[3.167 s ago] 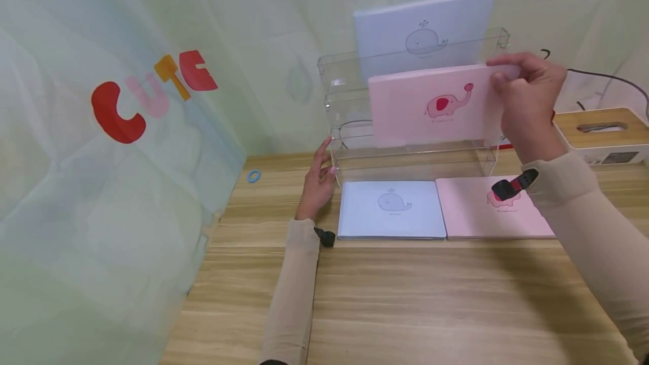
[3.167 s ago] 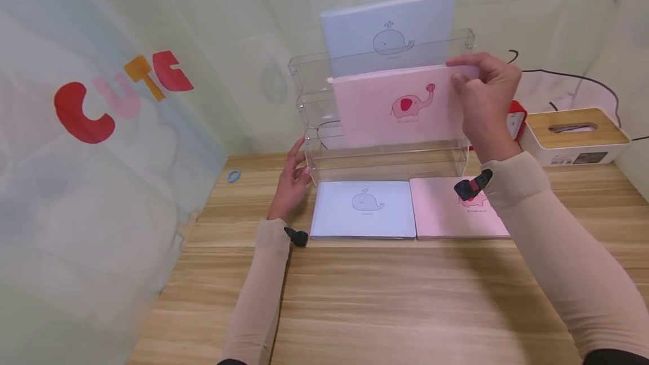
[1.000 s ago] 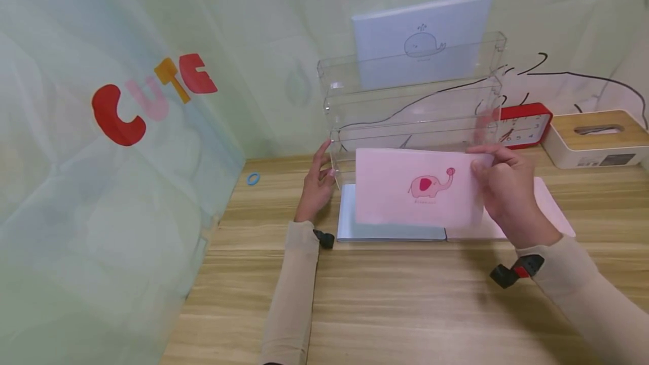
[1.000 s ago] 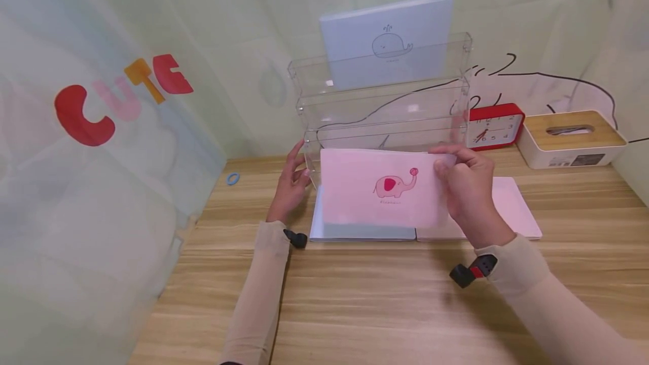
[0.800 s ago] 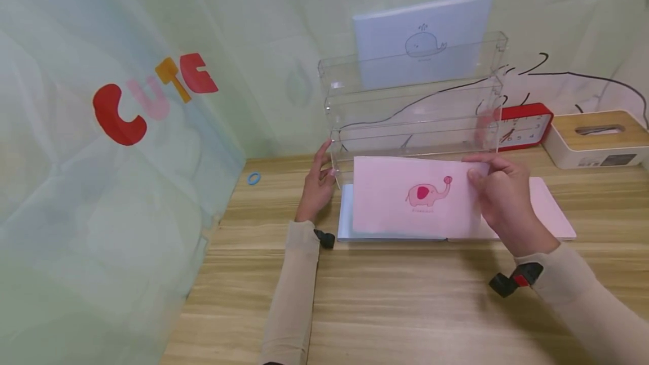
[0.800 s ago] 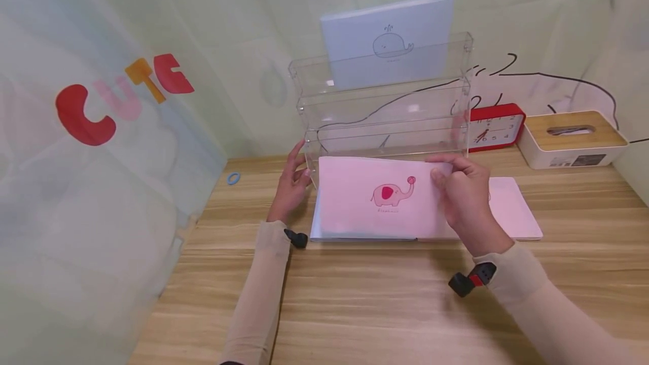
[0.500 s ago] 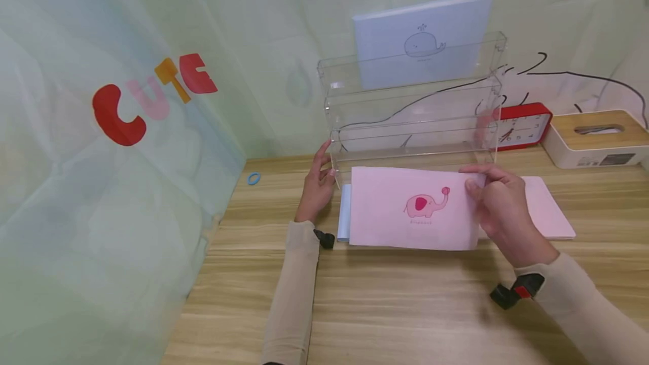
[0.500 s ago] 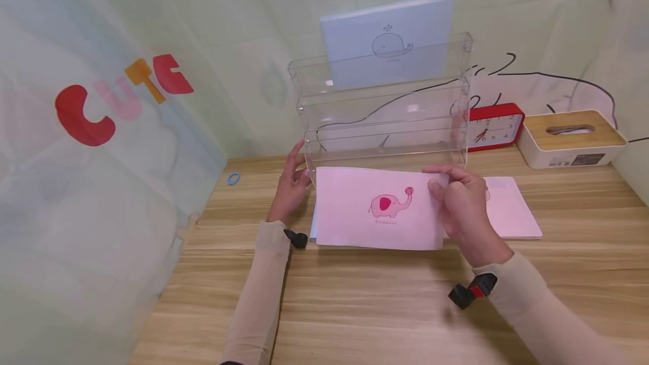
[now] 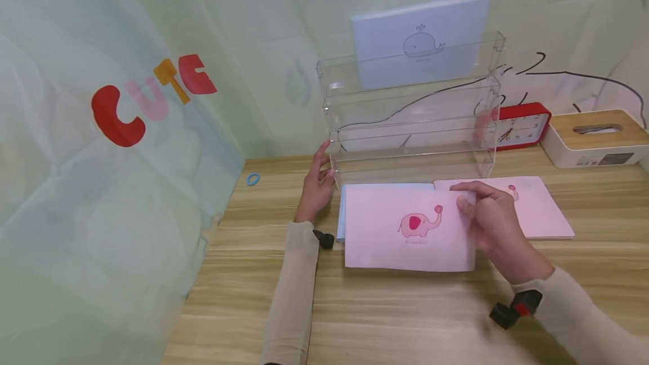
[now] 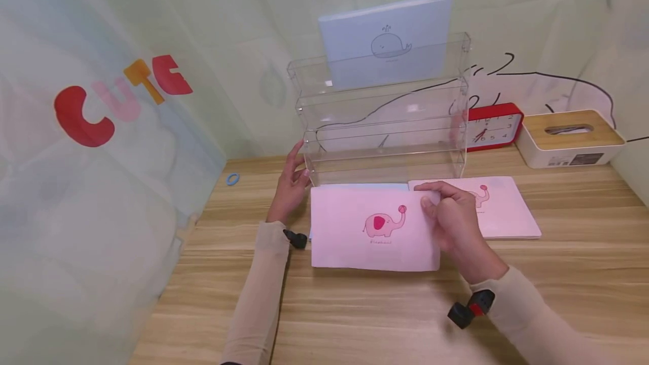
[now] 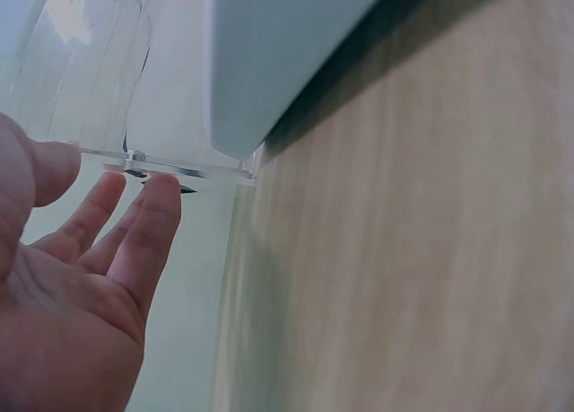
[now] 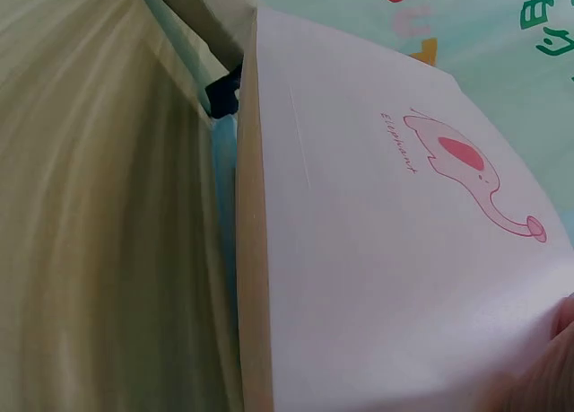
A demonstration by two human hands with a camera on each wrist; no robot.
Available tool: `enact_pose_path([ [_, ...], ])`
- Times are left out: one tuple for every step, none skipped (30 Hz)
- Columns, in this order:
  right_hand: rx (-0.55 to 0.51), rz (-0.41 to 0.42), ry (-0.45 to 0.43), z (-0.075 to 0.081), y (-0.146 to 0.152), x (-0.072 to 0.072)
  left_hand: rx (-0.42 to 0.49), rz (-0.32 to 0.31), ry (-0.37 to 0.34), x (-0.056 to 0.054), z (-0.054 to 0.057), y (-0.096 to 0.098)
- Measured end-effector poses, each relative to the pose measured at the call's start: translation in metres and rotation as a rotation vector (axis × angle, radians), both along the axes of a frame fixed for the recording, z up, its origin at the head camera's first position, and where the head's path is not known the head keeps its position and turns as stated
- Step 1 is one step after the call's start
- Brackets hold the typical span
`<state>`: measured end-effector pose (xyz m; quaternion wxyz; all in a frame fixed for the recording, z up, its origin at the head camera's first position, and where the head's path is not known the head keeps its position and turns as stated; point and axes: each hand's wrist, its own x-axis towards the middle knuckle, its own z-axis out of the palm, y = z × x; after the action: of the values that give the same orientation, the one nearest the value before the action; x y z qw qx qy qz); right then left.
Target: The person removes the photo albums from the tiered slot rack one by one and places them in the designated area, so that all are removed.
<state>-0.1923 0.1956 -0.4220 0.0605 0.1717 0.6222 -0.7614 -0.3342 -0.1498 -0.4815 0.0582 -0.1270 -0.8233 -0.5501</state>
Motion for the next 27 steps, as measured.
enact_pose_path([
  [0.000, 0.006, -0.006, -0.002, -0.002, 0.001, -0.001, 0.000, 0.001, 0.000, 0.000, 0.000],
  [-0.004, 0.013, -0.009, -0.003, -0.003, 0.001, -0.001, 0.000, 0.001, 0.000, 0.000, 0.000],
  [-0.007, 0.018, -0.010, -0.005, -0.004, 0.002, -0.003, 0.001, 0.000, 0.000, -0.001, 0.000],
  [-0.008, 0.020, -0.010, -0.006, -0.005, 0.002, -0.003, 0.001, 0.002, -0.001, -0.001, 0.000],
  [-0.010, 0.021, -0.007, -0.007, -0.006, 0.003, -0.004, 0.002, 0.003, -0.001, -0.001, 0.000],
  [-0.009, 0.025, -0.010, -0.008, -0.007, 0.004, -0.006, 0.002, 0.004, -0.001, -0.001, 0.000],
  [-0.012, 0.027, -0.015, -0.009, -0.008, 0.005, -0.006, 0.002, 0.003, -0.002, -0.002, 0.000],
  [-0.014, 0.028, -0.022, -0.010, -0.009, 0.005, -0.006, 0.002, 0.003, -0.002, -0.002, 0.000],
  [-0.013, 0.031, -0.031, -0.011, -0.009, 0.006, -0.006, 0.001, 0.001, -0.002, -0.002, 0.000],
  [-0.018, 0.036, -0.040, -0.011, -0.010, 0.007, -0.006, 0.001, 0.001, -0.002, -0.002, 0.000],
  [-0.023, 0.040, -0.048, -0.012, -0.010, 0.008, -0.006, 0.000, -0.001, -0.002, -0.002, 0.000],
  [-0.027, 0.045, -0.058, -0.012, -0.010, 0.009, -0.005, -0.002, 0.000, -0.002, -0.002, 0.000],
  [-0.031, 0.048, -0.066, -0.013, -0.011, 0.010, -0.005, -0.002, -0.001, -0.002, -0.002, 0.000],
  [-0.033, 0.053, -0.072, -0.014, -0.011, 0.011, -0.004, -0.002, 0.000, -0.002, -0.002, 0.000],
  [-0.039, 0.057, -0.077, -0.015, -0.012, 0.011, -0.005, -0.002, 0.001, -0.002, -0.002, 0.000],
  [-0.043, 0.062, -0.080, -0.016, -0.012, 0.012, -0.006, 0.000, 0.000, -0.002, -0.002, 0.000],
  [-0.043, 0.068, -0.083, -0.017, -0.012, 0.013, -0.006, 0.001, -0.001, -0.002, -0.002, 0.000],
  [-0.043, 0.073, -0.085, -0.018, -0.013, 0.014, -0.005, 0.003, -0.002, -0.002, -0.002, 0.000],
  [-0.043, 0.079, -0.087, -0.019, -0.013, 0.015, -0.005, 0.006, -0.005, -0.002, -0.002, 0.000],
  [-0.040, 0.085, -0.090, -0.020, -0.013, 0.015, -0.004, 0.007, -0.006, -0.002, -0.003, 0.000],
  [-0.036, 0.092, -0.089, -0.021, -0.013, 0.016, -0.004, 0.008, -0.008, -0.002, -0.003, 0.000],
  [-0.032, 0.098, -0.091, -0.022, -0.013, 0.017, -0.002, 0.008, -0.008, -0.002, -0.003, 0.000],
  [-0.030, 0.103, -0.093, -0.024, -0.014, 0.017, -0.001, 0.007, -0.007, -0.002, -0.003, 0.000],
  [-0.027, 0.109, -0.093, -0.024, -0.014, 0.018, -0.001, 0.007, -0.005, -0.002, -0.003, 0.000],
  [-0.023, 0.114, -0.094, -0.025, -0.015, 0.019, -0.001, 0.006, -0.004, -0.003, -0.003, 0.000],
  [-0.020, 0.119, -0.093, -0.026, -0.015, 0.020, -0.001, 0.006, -0.003, -0.003, -0.003, 0.000],
  [-0.022, 0.124, -0.096, -0.027, -0.016, 0.020, -0.002, 0.006, -0.002, -0.003, -0.003, 0.000],
])
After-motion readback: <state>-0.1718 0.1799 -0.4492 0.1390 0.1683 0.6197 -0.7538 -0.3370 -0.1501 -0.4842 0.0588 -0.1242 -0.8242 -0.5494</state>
